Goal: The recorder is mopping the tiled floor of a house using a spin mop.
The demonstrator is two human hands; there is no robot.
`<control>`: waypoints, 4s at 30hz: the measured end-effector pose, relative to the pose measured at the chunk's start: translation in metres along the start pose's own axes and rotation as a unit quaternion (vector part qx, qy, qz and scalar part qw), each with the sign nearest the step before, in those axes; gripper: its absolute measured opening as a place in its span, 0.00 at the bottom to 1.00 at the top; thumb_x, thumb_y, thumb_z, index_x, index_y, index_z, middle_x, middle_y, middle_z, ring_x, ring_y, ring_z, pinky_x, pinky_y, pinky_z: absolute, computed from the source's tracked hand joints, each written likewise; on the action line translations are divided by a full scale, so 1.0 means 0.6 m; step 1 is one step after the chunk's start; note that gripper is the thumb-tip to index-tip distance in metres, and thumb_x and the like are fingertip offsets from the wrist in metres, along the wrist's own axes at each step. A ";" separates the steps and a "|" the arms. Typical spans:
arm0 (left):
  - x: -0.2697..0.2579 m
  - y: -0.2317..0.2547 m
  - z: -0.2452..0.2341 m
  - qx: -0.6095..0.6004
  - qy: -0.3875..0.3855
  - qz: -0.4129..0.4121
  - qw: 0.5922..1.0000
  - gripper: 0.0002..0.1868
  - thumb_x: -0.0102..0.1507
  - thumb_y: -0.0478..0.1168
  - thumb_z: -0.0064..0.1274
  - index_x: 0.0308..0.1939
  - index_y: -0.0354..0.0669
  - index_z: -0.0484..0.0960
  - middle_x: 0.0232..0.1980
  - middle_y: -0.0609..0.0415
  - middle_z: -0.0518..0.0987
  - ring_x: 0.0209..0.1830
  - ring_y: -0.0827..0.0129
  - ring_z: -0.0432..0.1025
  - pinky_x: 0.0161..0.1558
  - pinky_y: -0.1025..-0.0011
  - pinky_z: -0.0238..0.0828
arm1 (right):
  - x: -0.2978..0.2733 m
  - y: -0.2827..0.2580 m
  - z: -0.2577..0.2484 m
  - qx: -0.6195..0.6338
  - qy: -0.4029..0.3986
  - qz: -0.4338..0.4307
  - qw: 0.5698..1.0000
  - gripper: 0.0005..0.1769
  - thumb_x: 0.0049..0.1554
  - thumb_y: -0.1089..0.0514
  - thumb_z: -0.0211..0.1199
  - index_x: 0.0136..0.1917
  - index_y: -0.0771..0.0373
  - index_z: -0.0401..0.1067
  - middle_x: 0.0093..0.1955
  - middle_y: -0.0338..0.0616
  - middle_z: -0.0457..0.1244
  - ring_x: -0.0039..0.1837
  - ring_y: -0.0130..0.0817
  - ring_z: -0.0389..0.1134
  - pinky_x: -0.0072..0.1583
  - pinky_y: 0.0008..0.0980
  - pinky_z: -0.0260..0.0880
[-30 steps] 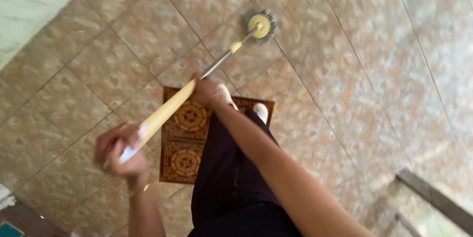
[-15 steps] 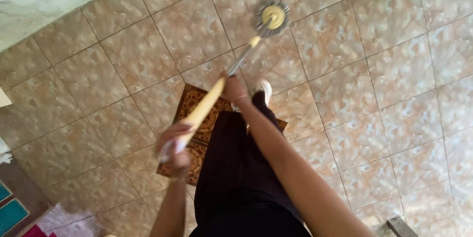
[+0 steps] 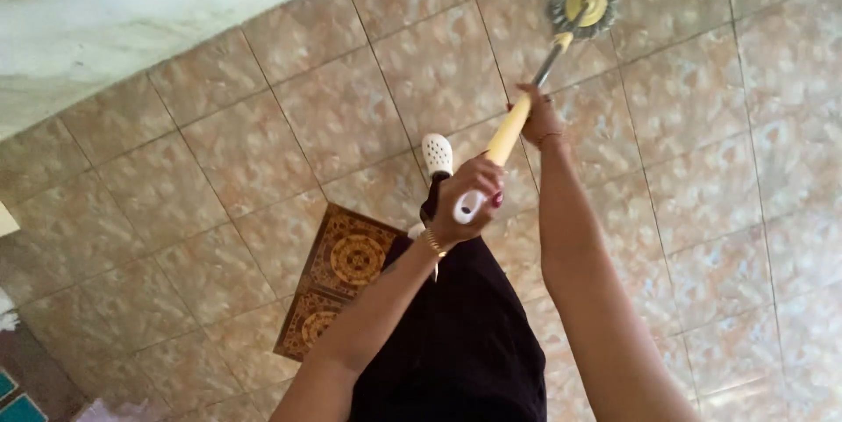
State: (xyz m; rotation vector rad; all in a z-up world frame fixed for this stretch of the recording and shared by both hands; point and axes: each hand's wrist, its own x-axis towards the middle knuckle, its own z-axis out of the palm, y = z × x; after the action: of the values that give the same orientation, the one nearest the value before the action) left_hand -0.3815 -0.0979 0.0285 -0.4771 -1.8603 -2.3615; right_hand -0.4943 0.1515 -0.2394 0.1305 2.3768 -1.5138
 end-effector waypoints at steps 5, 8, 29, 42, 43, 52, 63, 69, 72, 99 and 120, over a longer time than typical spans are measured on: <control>0.105 -0.077 -0.020 0.035 0.098 0.017 0.994 0.06 0.64 0.31 0.55 0.32 0.44 0.77 0.41 0.55 0.81 0.48 0.65 0.79 0.63 0.55 0.78 | 0.111 -0.108 -0.026 -0.190 0.041 -0.010 0.981 0.32 0.57 0.60 0.73 0.70 0.47 0.64 0.47 0.51 0.63 0.54 0.48 0.64 0.57 0.45 0.68; 0.141 -0.069 -0.048 -0.022 0.144 -0.015 0.989 0.05 0.64 0.31 0.53 0.33 0.41 0.77 0.42 0.51 0.80 0.50 0.60 0.77 0.56 0.59 0.84 | 0.158 -0.095 0.017 -0.170 0.035 -0.057 0.983 0.29 0.59 0.60 0.73 0.68 0.48 0.64 0.50 0.52 0.63 0.56 0.47 0.63 0.58 0.44 0.68; -0.210 0.315 -0.315 0.238 0.509 0.042 0.826 0.08 0.69 0.41 0.38 0.40 0.41 0.68 0.28 0.48 0.76 0.31 0.62 0.77 0.49 0.53 0.82 | -0.089 -0.565 0.512 -0.184 -0.444 -0.038 0.876 0.29 0.54 0.56 0.70 0.63 0.56 0.57 0.57 0.62 0.64 0.54 0.54 0.72 0.52 0.45 0.79; 0.032 0.009 -0.264 0.124 0.372 0.088 0.916 0.07 0.70 0.37 0.47 0.40 0.40 0.80 0.35 0.53 0.81 0.30 0.69 0.77 0.34 0.70 0.78 | 0.170 -0.249 0.303 -0.342 -0.140 -0.224 0.902 0.20 0.62 0.53 0.64 0.65 0.56 0.65 0.55 0.44 0.70 0.56 0.43 0.71 0.66 0.44 0.59; 0.065 -0.029 -0.246 0.111 0.355 0.091 0.924 0.07 0.70 0.37 0.49 0.40 0.40 0.81 0.36 0.53 0.82 0.30 0.69 0.77 0.34 0.72 0.78 | 0.202 -0.233 0.262 -0.283 -0.086 -0.210 0.932 0.21 0.61 0.51 0.67 0.65 0.55 0.66 0.55 0.45 0.69 0.58 0.45 0.69 0.68 0.45 0.57; 0.246 -0.049 -0.209 0.092 0.305 0.074 0.945 0.08 0.70 0.35 0.46 0.42 0.39 0.81 0.39 0.51 0.83 0.28 0.72 0.76 0.33 0.72 0.79 | 0.352 -0.201 0.148 -0.327 -0.077 -0.136 0.932 0.33 0.57 0.47 0.66 0.72 0.53 0.60 0.57 0.62 0.66 0.63 0.61 0.64 0.67 0.57 0.56; -0.040 0.393 -0.487 0.240 0.446 0.001 0.862 0.22 0.66 0.48 0.38 0.54 0.36 0.74 0.29 0.50 0.70 0.20 0.66 0.66 0.30 0.63 0.72 | 0.014 -0.549 0.502 -0.428 -0.266 -0.142 0.852 0.26 0.57 0.41 0.60 0.68 0.42 0.66 0.69 0.65 0.60 0.46 0.42 0.73 0.36 0.37 0.77; -0.112 0.362 -0.458 0.303 0.490 -0.039 0.817 0.30 0.63 0.54 0.34 0.60 0.35 0.71 0.25 0.50 0.65 0.17 0.63 0.62 0.28 0.59 0.70 | -0.051 -0.564 0.461 -0.312 -0.271 -0.102 0.905 0.17 0.62 0.46 0.62 0.64 0.41 0.72 0.63 0.56 0.66 0.50 0.40 0.72 0.41 0.32 0.77; -0.058 0.242 -0.374 0.148 0.437 -0.032 0.887 0.23 0.67 0.56 0.42 0.47 0.39 0.78 0.29 0.50 0.72 0.27 0.60 0.69 0.36 0.61 0.71 | -0.003 -0.466 0.345 -0.340 -0.248 -0.014 0.907 0.24 0.56 0.46 0.63 0.65 0.48 0.66 0.57 0.56 0.64 0.43 0.39 0.72 0.41 0.37 0.77; -0.111 0.376 -0.540 0.171 0.370 0.054 0.912 0.22 0.65 0.45 0.44 0.51 0.26 0.77 0.26 0.46 0.72 0.21 0.63 0.68 0.31 0.63 0.71 | -0.119 -0.573 0.569 -0.362 -0.239 -0.033 0.900 0.23 0.63 0.49 0.58 0.68 0.56 0.63 0.46 0.55 0.67 0.42 0.44 0.71 0.40 0.42 0.72; 0.012 0.112 -0.397 -0.048 -0.007 -0.065 0.997 0.17 0.67 0.45 0.46 0.35 0.32 0.80 0.28 0.52 0.80 0.24 0.68 0.75 0.31 0.68 0.80 | -0.142 -0.215 0.383 -0.138 0.188 0.094 0.968 0.36 0.46 0.67 0.66 0.69 0.55 0.67 0.50 0.59 0.68 0.56 0.56 0.68 0.57 0.52 0.69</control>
State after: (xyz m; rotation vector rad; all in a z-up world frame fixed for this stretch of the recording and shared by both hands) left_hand -0.4140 -0.3431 0.0442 -0.3925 -1.8433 -2.5482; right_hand -0.3957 -0.1022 -0.1902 0.6067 2.7454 -1.1374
